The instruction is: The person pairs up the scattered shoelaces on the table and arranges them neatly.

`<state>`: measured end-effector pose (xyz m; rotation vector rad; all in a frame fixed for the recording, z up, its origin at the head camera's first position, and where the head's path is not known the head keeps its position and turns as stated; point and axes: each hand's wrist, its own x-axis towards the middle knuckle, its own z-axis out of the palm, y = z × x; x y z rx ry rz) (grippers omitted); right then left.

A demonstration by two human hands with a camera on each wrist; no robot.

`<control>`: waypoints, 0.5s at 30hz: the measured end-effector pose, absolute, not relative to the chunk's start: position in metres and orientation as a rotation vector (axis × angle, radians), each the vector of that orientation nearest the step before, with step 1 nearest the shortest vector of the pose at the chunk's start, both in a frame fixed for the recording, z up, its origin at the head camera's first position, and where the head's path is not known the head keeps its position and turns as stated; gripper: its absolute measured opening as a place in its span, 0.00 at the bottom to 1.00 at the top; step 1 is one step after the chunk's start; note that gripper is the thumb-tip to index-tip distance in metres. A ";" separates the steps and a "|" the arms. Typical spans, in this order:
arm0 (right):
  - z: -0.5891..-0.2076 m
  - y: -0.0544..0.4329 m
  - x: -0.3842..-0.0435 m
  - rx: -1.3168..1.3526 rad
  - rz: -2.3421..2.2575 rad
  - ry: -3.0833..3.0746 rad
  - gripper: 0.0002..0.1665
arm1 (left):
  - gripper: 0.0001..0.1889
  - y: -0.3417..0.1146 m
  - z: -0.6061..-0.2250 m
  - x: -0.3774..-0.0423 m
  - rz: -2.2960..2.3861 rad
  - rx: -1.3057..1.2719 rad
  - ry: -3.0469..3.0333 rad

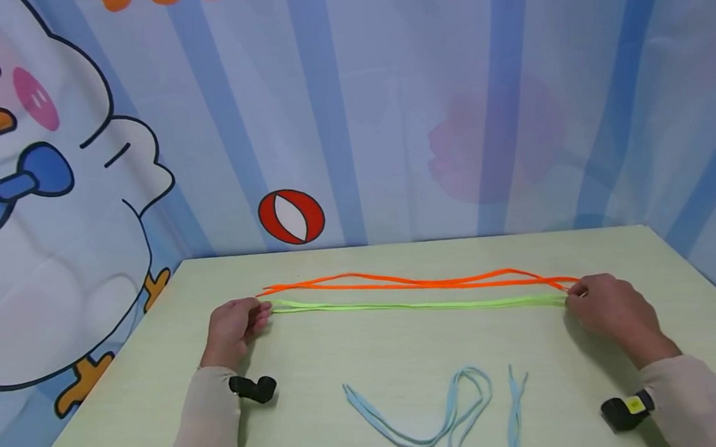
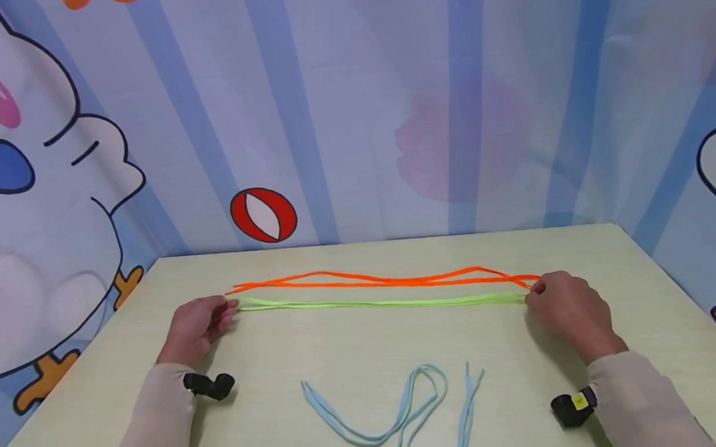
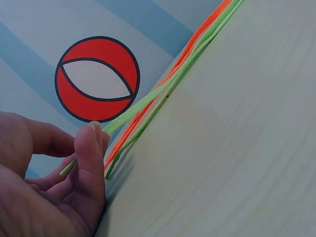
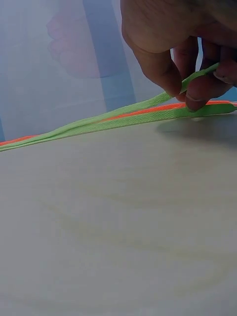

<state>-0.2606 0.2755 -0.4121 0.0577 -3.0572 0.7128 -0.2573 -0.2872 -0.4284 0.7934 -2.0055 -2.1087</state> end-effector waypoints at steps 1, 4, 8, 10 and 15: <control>-0.412 0.276 -0.260 0.053 0.709 -3.056 0.20 | 0.21 -0.287 -0.428 -0.258 -2.110 0.802 -1.997; -0.412 0.276 -0.259 0.029 0.696 -3.050 0.22 | 0.21 -0.287 -0.427 -0.258 -2.117 0.825 -1.962; -0.412 0.277 -0.257 -0.012 0.702 -3.031 0.23 | 0.22 -0.285 -0.426 -0.258 -2.123 0.850 -1.924; -0.412 0.277 -0.256 -0.026 0.711 -3.024 0.22 | 0.22 -0.285 -0.425 -0.258 -2.124 0.859 -1.915; -0.412 0.277 -0.255 -0.044 0.716 -3.022 0.20 | 0.22 -0.285 -0.424 -0.258 -2.129 0.866 -1.910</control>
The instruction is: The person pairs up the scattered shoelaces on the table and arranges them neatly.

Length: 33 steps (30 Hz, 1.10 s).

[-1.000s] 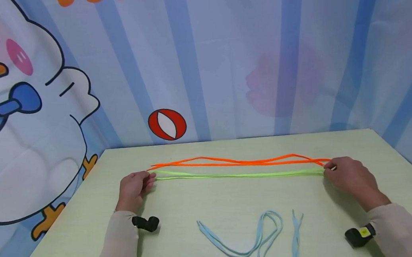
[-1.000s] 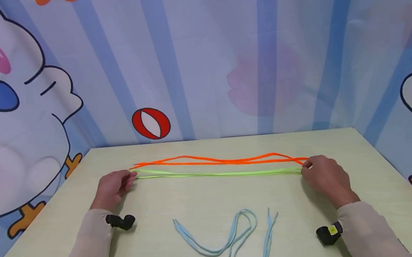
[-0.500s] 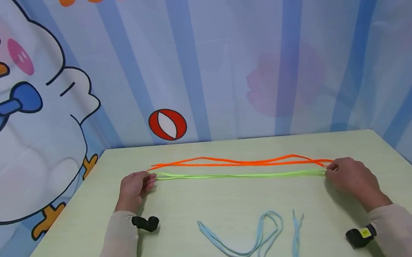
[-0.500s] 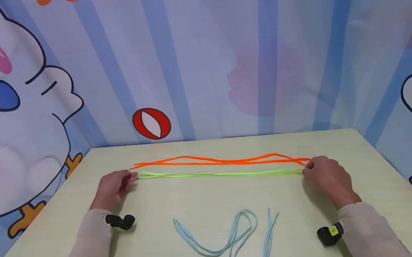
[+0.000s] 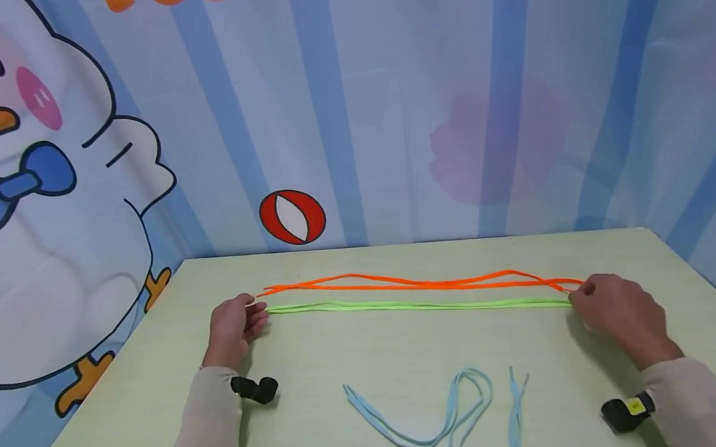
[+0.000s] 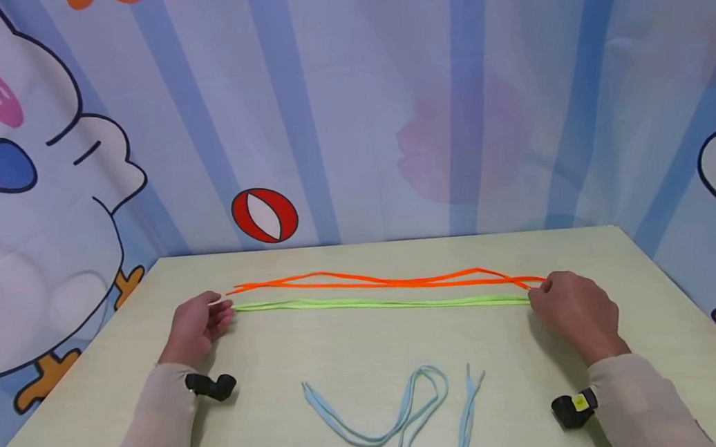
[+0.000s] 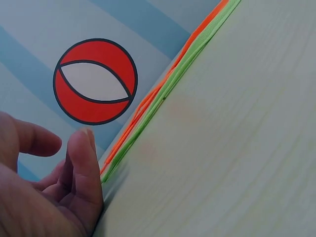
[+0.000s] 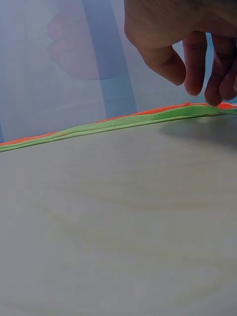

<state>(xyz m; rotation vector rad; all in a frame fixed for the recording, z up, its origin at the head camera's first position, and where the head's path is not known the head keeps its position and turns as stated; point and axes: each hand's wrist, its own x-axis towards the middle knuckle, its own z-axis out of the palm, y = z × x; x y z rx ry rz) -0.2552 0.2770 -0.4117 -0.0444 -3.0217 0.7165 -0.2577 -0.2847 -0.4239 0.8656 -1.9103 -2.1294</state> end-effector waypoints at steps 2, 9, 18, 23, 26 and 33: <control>-0.413 0.277 -0.255 -0.049 0.714 -3.016 0.20 | 0.22 -0.285 -0.424 -0.258 -2.131 0.865 -1.921; -0.414 0.273 -0.257 -0.044 0.735 -2.970 0.21 | 0.22 -0.284 -0.425 -0.260 -2.110 0.843 -1.992; -0.411 0.261 -0.255 0.003 0.764 -2.950 0.21 | 0.21 -0.279 -0.424 -0.263 -2.072 0.796 -2.140; -0.406 0.254 -0.251 0.073 0.782 -2.950 0.21 | 0.21 -0.272 -0.420 -0.263 -2.062 0.757 -2.216; -0.404 0.248 -0.250 0.088 0.778 -2.954 0.21 | 0.20 -0.269 -0.419 -0.263 -2.049 0.722 -2.260; -0.401 0.236 -0.249 0.155 0.767 -2.951 0.20 | 0.19 -0.258 -0.418 -0.264 -2.027 0.633 -2.320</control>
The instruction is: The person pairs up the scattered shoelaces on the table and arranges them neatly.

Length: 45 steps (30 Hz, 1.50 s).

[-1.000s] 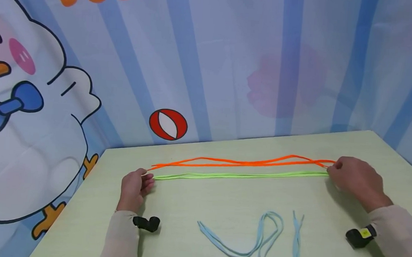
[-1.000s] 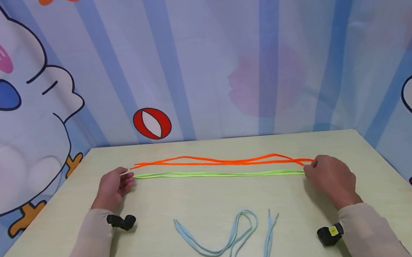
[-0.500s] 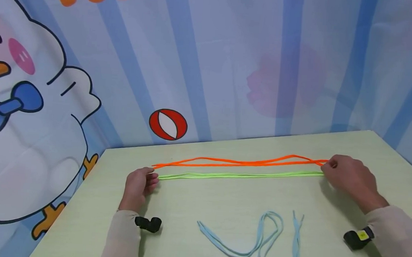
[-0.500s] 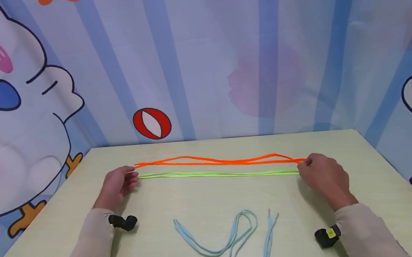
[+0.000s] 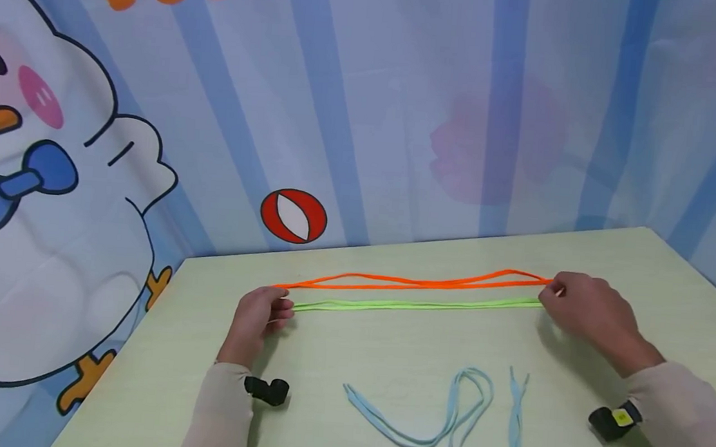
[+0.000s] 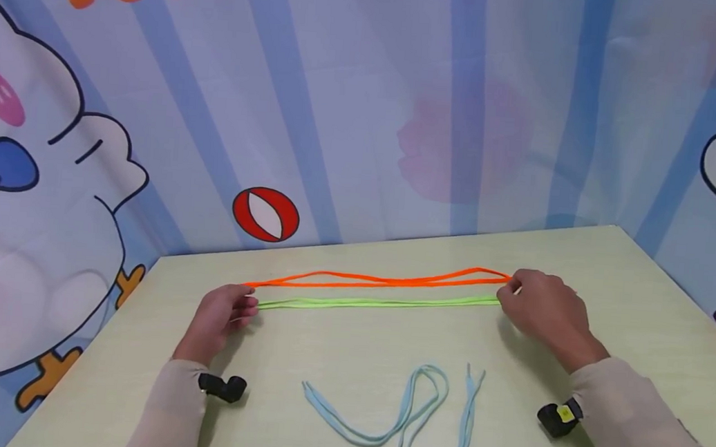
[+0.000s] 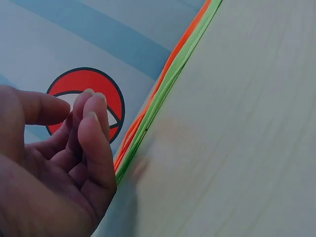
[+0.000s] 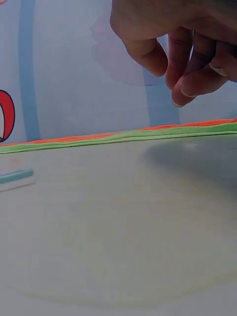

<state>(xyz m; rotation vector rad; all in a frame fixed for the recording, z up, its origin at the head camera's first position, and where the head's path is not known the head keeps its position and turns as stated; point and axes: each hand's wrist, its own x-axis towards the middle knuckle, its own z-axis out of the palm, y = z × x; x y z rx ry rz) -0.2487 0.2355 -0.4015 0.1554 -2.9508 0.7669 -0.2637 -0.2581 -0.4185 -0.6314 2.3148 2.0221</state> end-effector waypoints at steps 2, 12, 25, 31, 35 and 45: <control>-0.400 0.230 -0.247 0.183 0.770 -2.943 0.20 | 0.19 -0.256 -0.418 -0.263 2.015 -0.601 2.321; -0.402 0.207 -0.231 0.269 0.826 -2.899 0.17 | 0.18 -0.237 -0.419 -0.259 1.943 -0.451 2.372; -0.404 0.178 -0.209 0.350 0.834 -2.927 0.14 | 0.16 -0.214 -0.420 -0.247 1.844 -0.287 2.427; -0.403 0.166 -0.200 0.384 0.890 -2.936 0.12 | 0.15 -0.199 -0.418 -0.236 1.798 -0.119 2.420; -0.403 0.161 -0.195 0.415 0.918 -2.923 0.10 | 0.16 -0.190 -0.418 -0.232 1.765 0.005 2.412; -0.403 0.143 -0.185 0.547 1.037 -2.948 0.06 | 0.14 -0.175 -0.419 -0.215 1.696 0.178 2.426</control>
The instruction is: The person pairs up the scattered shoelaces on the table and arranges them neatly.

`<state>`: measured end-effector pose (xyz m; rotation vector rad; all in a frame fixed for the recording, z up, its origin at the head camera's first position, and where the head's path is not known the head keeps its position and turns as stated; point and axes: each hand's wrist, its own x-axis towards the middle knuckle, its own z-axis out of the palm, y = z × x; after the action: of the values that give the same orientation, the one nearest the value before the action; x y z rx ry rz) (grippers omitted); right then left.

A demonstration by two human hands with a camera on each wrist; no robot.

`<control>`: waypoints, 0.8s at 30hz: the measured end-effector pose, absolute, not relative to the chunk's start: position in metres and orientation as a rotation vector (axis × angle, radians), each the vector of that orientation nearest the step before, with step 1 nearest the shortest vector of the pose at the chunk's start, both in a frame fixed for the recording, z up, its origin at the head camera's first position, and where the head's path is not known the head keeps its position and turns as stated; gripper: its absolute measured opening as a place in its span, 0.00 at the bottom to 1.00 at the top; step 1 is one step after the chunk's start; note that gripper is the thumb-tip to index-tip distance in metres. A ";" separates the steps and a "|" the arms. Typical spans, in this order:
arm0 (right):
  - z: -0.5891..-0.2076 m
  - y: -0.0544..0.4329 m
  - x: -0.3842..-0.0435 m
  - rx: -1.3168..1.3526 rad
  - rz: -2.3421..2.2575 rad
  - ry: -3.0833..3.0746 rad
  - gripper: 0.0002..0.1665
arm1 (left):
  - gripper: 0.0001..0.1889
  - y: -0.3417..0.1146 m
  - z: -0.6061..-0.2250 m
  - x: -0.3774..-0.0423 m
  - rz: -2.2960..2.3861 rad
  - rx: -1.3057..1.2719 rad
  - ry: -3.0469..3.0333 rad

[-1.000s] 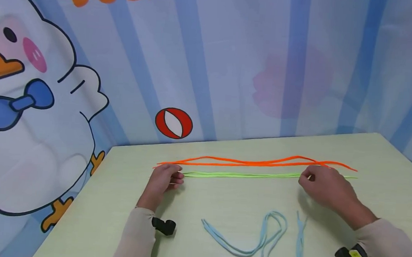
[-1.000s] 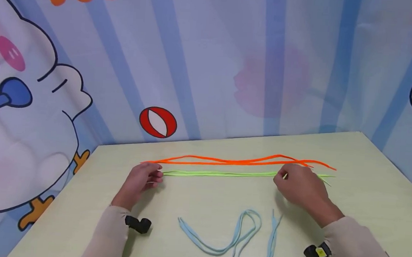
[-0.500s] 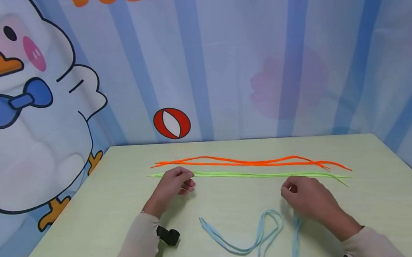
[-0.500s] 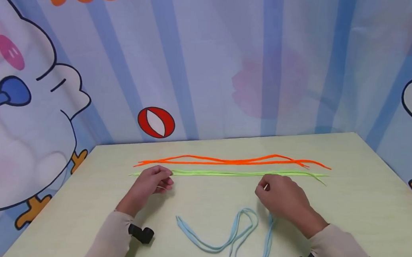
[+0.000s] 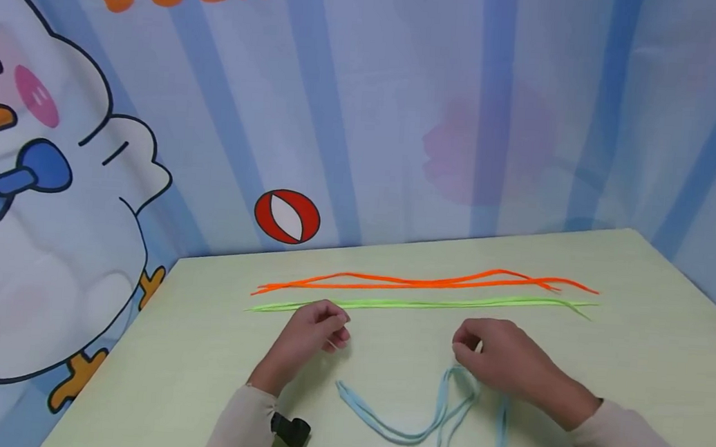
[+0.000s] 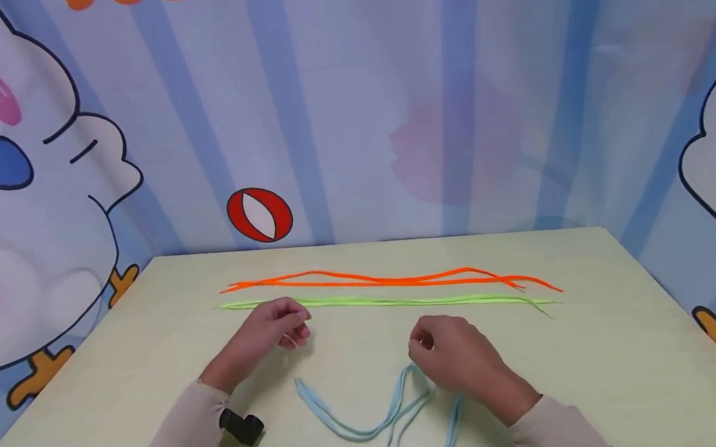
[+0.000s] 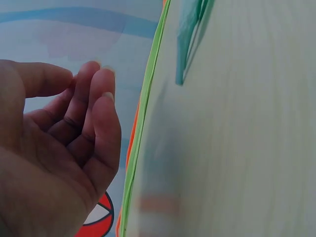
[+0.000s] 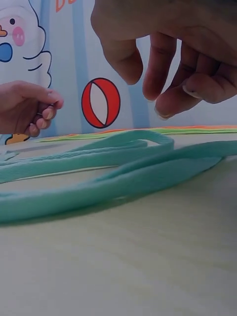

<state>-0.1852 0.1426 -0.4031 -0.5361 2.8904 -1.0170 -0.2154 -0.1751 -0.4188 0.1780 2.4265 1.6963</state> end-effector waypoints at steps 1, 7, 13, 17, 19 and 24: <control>-0.404 0.140 -0.185 -0.563 -1.026 2.868 0.06 | 0.13 -0.175 -0.418 -0.214 1.694 0.182 2.435; -0.407 0.130 -0.177 -0.834 -1.080 2.817 0.04 | 0.13 -0.165 -0.413 -0.206 1.658 0.269 2.440; -0.411 0.123 -0.172 -1.063 -1.008 2.783 0.04 | 0.12 -0.158 -0.407 -0.201 1.531 0.366 2.469; -0.416 0.120 -0.170 -1.123 -0.915 2.746 0.05 | 0.12 -0.159 -0.405 -0.201 1.427 0.436 2.477; -0.418 0.121 -0.170 -1.155 -0.871 2.726 0.06 | 0.12 -0.159 -0.405 -0.201 1.378 0.447 2.477; -0.422 0.120 -0.168 -1.198 -0.793 2.698 0.08 | 0.10 -0.161 -0.407 -0.201 1.289 0.450 2.490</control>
<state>-0.1684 0.1203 -0.4217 -1.1980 2.6978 -0.7929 -0.2011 -0.1607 -0.4066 0.4499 2.4897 1.2886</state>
